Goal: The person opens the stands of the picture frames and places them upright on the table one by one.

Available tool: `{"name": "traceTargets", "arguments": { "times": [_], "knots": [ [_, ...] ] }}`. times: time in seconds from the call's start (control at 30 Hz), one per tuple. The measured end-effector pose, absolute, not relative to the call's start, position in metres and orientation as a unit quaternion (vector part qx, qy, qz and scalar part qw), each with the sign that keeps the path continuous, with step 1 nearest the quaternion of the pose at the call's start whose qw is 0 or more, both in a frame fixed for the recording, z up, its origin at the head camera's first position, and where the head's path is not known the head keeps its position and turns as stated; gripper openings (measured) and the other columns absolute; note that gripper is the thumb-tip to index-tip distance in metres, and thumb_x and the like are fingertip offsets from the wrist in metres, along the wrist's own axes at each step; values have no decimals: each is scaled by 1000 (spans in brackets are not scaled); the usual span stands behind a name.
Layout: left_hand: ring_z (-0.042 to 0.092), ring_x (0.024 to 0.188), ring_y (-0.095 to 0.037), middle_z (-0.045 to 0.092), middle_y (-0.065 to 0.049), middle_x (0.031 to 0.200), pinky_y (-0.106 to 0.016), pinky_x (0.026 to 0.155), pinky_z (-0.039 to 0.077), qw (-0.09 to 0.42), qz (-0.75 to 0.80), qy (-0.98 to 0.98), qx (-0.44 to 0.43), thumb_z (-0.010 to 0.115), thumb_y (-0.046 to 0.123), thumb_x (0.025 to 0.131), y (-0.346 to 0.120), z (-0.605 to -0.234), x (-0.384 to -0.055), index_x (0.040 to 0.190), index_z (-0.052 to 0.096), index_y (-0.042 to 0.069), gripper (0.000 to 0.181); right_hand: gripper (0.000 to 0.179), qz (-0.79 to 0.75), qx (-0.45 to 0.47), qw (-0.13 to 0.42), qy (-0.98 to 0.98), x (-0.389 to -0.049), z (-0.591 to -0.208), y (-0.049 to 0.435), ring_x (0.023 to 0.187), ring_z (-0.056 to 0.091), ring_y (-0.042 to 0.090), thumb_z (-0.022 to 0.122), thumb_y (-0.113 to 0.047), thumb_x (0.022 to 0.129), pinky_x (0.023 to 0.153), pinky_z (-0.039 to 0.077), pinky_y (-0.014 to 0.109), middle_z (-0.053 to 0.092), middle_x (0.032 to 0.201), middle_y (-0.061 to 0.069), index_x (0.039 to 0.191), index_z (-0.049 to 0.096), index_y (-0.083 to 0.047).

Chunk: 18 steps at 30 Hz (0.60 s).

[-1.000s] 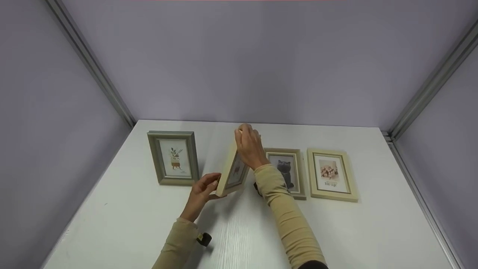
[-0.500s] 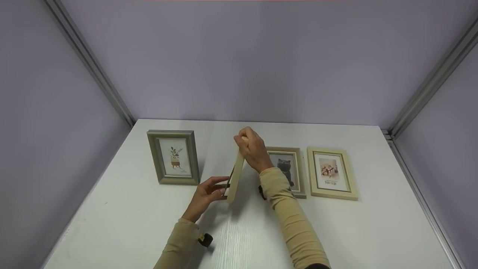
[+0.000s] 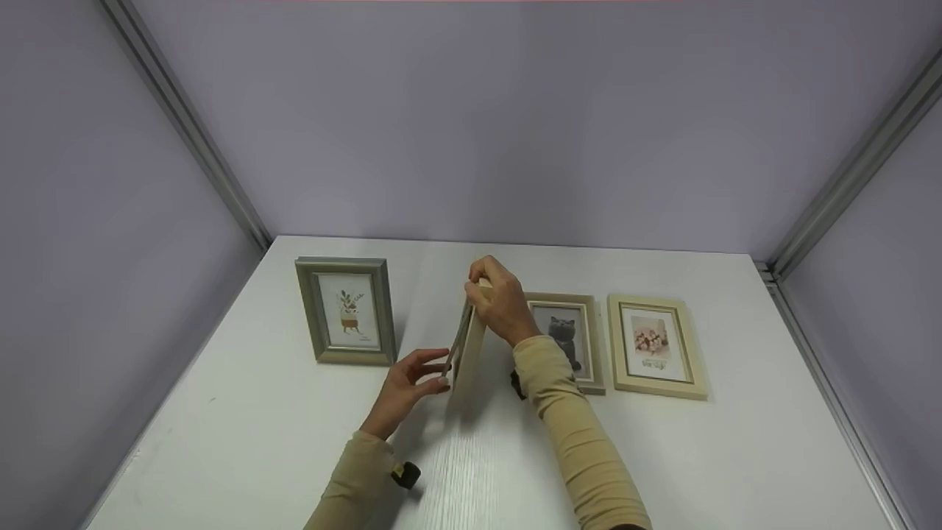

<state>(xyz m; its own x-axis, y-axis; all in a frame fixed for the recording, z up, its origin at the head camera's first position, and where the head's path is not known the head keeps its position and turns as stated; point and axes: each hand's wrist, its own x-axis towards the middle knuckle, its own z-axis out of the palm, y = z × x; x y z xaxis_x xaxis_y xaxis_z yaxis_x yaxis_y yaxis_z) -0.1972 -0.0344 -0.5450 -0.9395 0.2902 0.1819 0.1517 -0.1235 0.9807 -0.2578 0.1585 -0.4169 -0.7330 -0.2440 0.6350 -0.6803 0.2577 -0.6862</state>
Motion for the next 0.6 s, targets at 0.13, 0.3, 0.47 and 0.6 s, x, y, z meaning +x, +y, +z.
{"name": "traceTargets", "arguments": {
  "times": [0.13,0.3,0.47,0.6],
  "knots": [
    [57,121,-43,53,-30,136,-36,88,57,18,745,649,152,67,-5,94,-36,-543,-198,130,55,-13,39,9,523,312,219,-763,-255,-413,160,95,59,25,52,19,89,97,47,53,59,91,22,83,51,12],
    [57,120,-46,57,-28,130,-41,90,57,-51,773,621,119,60,-7,98,-37,-541,-201,125,55,-17,29,11,515,313,217,-768,-254,-413,162,91,60,37,51,17,90,96,49,39,60,91,13,81,52,10],
    [61,116,-39,59,-26,126,-41,90,57,-86,772,621,107,59,-6,99,-38,-541,-204,122,56,-16,25,11,510,310,207,-775,-251,-413,163,92,60,43,51,17,90,96,49,38,61,92,15,81,52,10],
    [61,114,-45,57,-29,127,-41,90,57,-98,774,618,104,58,-6,99,-38,-542,-204,120,57,-15,23,13,495,311,212,-783,-253,-416,165,89,62,31,51,17,89,92,51,40,62,88,16,79,53,9]
  ]
}}
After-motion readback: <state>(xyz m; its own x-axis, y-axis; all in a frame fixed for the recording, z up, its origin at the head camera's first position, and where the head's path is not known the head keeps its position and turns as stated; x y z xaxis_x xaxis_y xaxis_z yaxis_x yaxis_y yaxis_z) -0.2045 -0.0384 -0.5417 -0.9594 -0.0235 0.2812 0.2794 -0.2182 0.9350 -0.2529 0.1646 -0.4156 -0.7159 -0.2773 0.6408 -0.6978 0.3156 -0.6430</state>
